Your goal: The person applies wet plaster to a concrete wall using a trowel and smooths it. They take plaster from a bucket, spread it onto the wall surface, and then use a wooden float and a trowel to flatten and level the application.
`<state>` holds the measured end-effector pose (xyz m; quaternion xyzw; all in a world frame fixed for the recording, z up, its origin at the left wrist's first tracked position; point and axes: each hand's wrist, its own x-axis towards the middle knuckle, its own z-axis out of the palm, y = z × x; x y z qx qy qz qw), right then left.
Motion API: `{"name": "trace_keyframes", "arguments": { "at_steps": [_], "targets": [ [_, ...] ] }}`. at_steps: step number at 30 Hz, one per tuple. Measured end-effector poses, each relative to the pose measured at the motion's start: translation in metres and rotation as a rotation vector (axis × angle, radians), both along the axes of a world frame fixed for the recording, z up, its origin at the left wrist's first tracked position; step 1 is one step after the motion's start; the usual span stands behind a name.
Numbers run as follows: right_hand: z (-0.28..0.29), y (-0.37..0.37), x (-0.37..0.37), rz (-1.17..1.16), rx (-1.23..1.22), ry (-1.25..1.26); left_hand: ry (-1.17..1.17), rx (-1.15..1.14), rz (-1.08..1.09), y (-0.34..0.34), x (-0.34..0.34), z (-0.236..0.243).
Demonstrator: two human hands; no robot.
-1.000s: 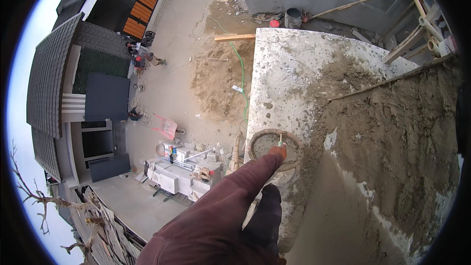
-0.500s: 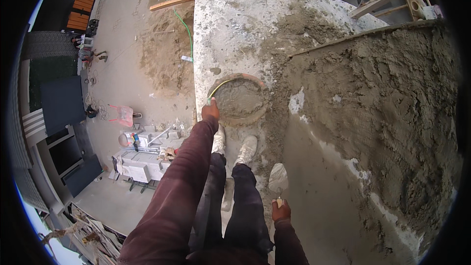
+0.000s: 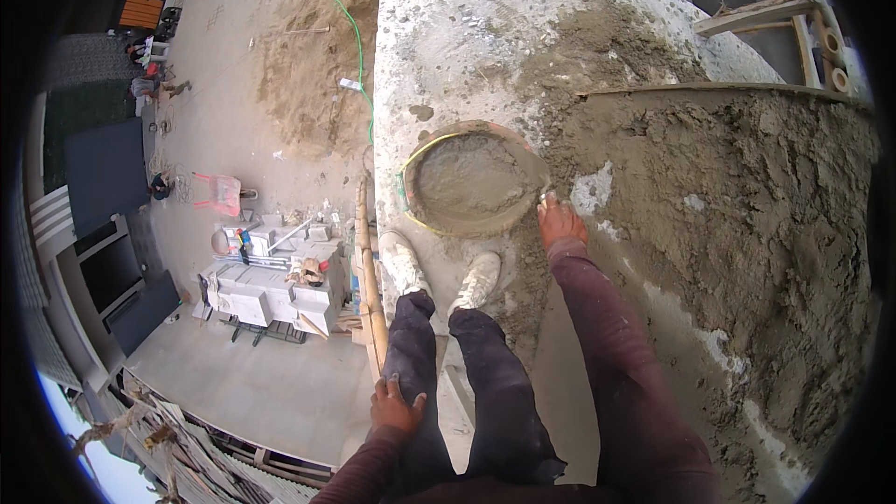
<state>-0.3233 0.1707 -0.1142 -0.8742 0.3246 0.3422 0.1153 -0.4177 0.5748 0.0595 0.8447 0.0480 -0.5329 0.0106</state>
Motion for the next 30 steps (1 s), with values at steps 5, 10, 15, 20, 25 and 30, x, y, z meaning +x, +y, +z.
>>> {"name": "trace_keyframes", "arguments": {
  "at_steps": [5,10,15,20,25,30],
  "targets": [
    [-0.050,0.075,-0.001,-0.236,0.184,0.073,-0.020,0.025,0.081,-0.015,0.011,-0.011],
    [-0.050,0.093,-0.023,-0.297,0.339,0.024,0.089,0.063,0.058,-0.004,0.020,-0.017],
    [-0.074,0.128,0.007,-1.137,1.148,-0.007,0.092,0.060,0.071,-0.002,0.037,-0.011],
    [-0.081,0.114,0.031,-2.092,1.977,-0.167,0.033,0.033,-0.027,-0.013,0.043,-0.022],
    [-0.013,0.101,0.011,-1.574,1.943,-0.053,0.027,0.085,0.025,-0.003,0.037,-0.016],
    [-0.039,0.065,0.037,-0.243,0.159,-0.278,0.027,-0.010,-0.018,0.000,0.038,-0.019]
  ]
}}
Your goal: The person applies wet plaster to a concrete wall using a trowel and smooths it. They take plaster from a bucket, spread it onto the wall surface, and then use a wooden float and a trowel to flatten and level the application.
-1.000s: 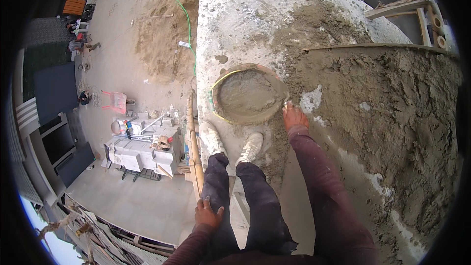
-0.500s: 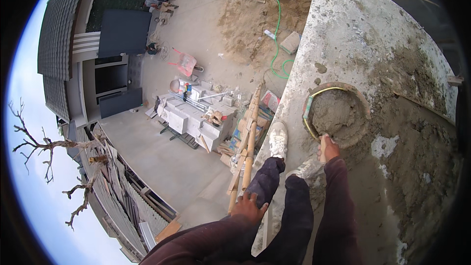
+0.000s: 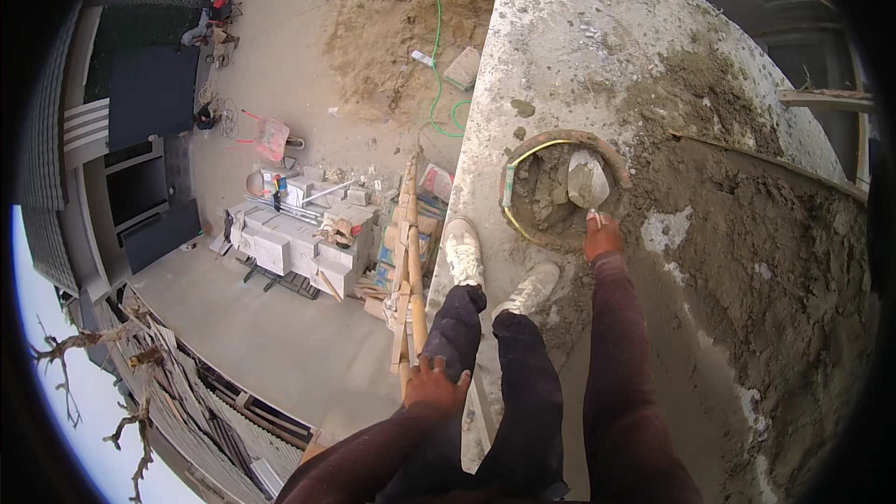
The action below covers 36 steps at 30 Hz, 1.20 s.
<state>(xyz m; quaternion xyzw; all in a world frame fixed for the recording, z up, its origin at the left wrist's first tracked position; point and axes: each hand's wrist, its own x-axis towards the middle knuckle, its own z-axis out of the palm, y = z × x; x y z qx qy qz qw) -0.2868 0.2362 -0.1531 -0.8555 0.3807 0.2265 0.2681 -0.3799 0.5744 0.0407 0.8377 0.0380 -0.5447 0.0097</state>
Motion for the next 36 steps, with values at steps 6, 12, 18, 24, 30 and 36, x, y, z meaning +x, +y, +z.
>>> {"name": "trace_keyframes", "arguments": {
  "at_steps": [6,12,18,24,30,36],
  "targets": [
    [0.020,0.052,0.019,0.383,0.092,0.384,0.075,0.057,-0.046,0.006,0.008,0.001],
    [0.076,-0.012,0.029,0.282,0.033,0.330,0.024,0.048,-0.046,0.015,-0.001,0.001],
    [0.035,0.045,0.047,0.324,0.085,0.397,0.046,0.033,-0.084,0.009,0.009,-0.001],
    [0.064,-0.017,0.000,0.331,0.083,0.192,-0.019,0.070,-0.082,0.009,0.000,-0.009],
    [0.025,0.035,0.053,0.272,0.001,0.338,0.029,0.059,-0.092,0.002,0.003,-0.009],
    [0.073,0.002,0.010,0.426,0.080,0.358,-0.004,0.077,-0.064,0.002,0.005,-0.005]
  ]
}}
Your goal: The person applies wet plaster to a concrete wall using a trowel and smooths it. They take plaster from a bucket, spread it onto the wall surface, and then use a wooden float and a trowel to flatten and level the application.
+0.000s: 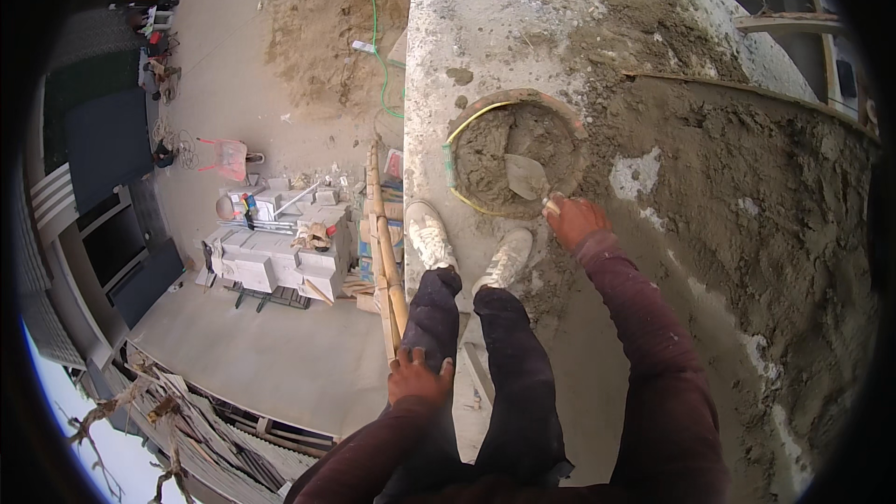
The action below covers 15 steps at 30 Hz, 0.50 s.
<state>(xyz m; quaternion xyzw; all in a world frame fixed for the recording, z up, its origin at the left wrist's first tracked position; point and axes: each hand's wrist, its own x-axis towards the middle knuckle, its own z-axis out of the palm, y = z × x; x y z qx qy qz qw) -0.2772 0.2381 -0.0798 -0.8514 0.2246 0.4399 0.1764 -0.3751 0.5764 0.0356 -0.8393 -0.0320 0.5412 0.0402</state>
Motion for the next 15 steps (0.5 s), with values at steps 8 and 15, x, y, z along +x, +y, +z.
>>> {"name": "trace_keyframes", "arguments": {
  "at_steps": [8,15],
  "targets": [
    [-0.050,0.012,-0.023,-0.348,0.008,0.117,-0.020,-0.010,-0.018,-0.005,0.002,0.000],
    [-0.107,0.055,-0.031,-1.604,1.169,0.102,0.022,-0.038,-0.055,-0.009,-0.002,-0.008]
  ]
}}
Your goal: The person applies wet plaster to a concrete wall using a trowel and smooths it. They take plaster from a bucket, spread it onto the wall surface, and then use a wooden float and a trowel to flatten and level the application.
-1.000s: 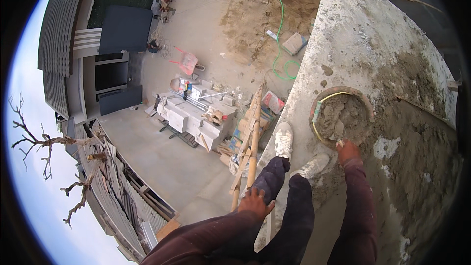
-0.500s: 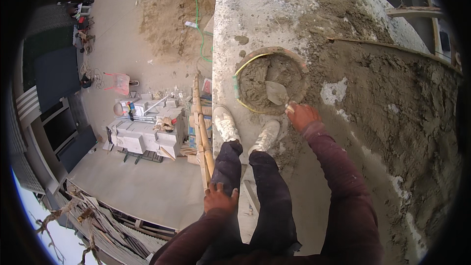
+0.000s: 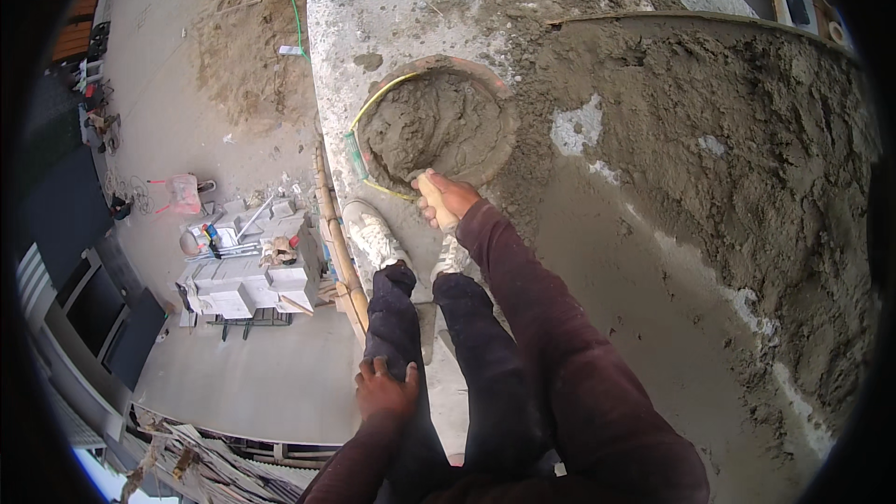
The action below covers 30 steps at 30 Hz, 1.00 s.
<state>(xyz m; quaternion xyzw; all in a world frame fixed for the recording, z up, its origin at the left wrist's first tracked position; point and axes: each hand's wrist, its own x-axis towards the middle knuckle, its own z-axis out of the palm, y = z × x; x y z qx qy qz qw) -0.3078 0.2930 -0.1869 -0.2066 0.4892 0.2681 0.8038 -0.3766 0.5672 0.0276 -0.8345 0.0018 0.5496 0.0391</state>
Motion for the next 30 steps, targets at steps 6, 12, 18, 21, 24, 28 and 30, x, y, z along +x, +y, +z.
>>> {"name": "trace_keyframes", "arguments": {
  "at_steps": [6,12,18,21,24,28,30],
  "targets": [
    [0.041,-0.013,-0.034,-0.735,0.651,-0.256,-0.019,0.003,0.024,-0.002,0.005,0.001],
    [0.096,-0.059,-0.022,0.204,-0.382,-0.016,0.006,0.048,0.049,0.008,-0.003,0.007],
    [-0.003,-0.036,-0.017,0.642,-0.640,0.081,0.078,0.027,0.011,0.008,0.008,0.013],
    [0.025,-0.044,-0.023,1.102,-0.818,0.064,0.040,0.021,0.027,0.015,0.001,0.016],
    [0.049,-0.089,-0.040,1.467,-1.091,-0.006,0.023,0.041,-0.016,0.007,0.006,0.011],
    [0.127,-0.092,0.019,1.553,-1.381,0.134,-0.050,0.014,0.052,0.011,-0.008,0.013],
    [0.097,-0.071,0.021,1.526,-1.225,0.170,-0.063,0.023,0.056,0.013,-0.009,0.012]
  ]
}}
